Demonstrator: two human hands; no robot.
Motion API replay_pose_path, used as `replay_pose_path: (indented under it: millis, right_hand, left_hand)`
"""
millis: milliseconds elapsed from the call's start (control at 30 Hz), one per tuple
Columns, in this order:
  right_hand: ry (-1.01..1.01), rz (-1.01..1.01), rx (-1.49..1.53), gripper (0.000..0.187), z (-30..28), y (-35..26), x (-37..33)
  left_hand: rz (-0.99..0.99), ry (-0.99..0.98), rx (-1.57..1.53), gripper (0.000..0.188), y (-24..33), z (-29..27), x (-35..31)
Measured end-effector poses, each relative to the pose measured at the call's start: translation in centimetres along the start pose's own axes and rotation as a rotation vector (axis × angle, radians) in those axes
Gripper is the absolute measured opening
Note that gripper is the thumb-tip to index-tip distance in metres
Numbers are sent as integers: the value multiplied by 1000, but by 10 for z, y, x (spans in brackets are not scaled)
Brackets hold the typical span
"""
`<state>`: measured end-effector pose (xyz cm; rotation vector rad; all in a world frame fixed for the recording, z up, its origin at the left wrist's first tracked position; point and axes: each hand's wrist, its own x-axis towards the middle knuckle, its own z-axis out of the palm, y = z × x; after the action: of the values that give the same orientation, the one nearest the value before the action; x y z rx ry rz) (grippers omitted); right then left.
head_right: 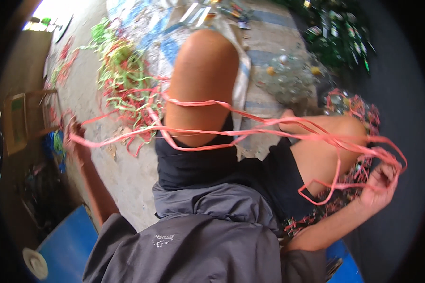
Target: The person pulls a pink plastic strip from a pile and ties it into a mesh carrier, then uses another strip to secure a bundle of glass bottles.
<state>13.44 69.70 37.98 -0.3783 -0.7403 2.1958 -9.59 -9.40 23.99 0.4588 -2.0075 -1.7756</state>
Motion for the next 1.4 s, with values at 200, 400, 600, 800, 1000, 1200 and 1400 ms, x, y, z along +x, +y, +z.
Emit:
replay_pose_path:
  millis: [200, 400, 600, 800, 1000, 1200, 1400]
  right_hand:
    - [-42, 41, -212, 15, 9, 15, -19]
    - [-59, 18, -250, 14, 23, 26, -41]
    - [-11, -14, -246, 16, 18, 33, -55]
    - [76, -26, -353, 17, 12, 41, -68]
    - [70, -28, -346, 16, 6, 44, -77]
    - [118, -29, -358, 15, 2, 51, -80]
    - [119, -66, -439, 17, 10, 59, -82]
  left_hand:
    - [207, 64, 181, 29, 81, 39, -12]
    - [357, -56, 8, 27, 149, 119, -19]
    - [441, -268, -76, 25, 186, 208, -76]
    - [609, -900, -59, 23, 213, 260, -164]
    - [650, -1167, -83, 15, 223, 296, -243]
    - [552, -1546, -168, 30, 218, 306, -289]
    - [401, -1968, -45, 36, 199, 306, -307]
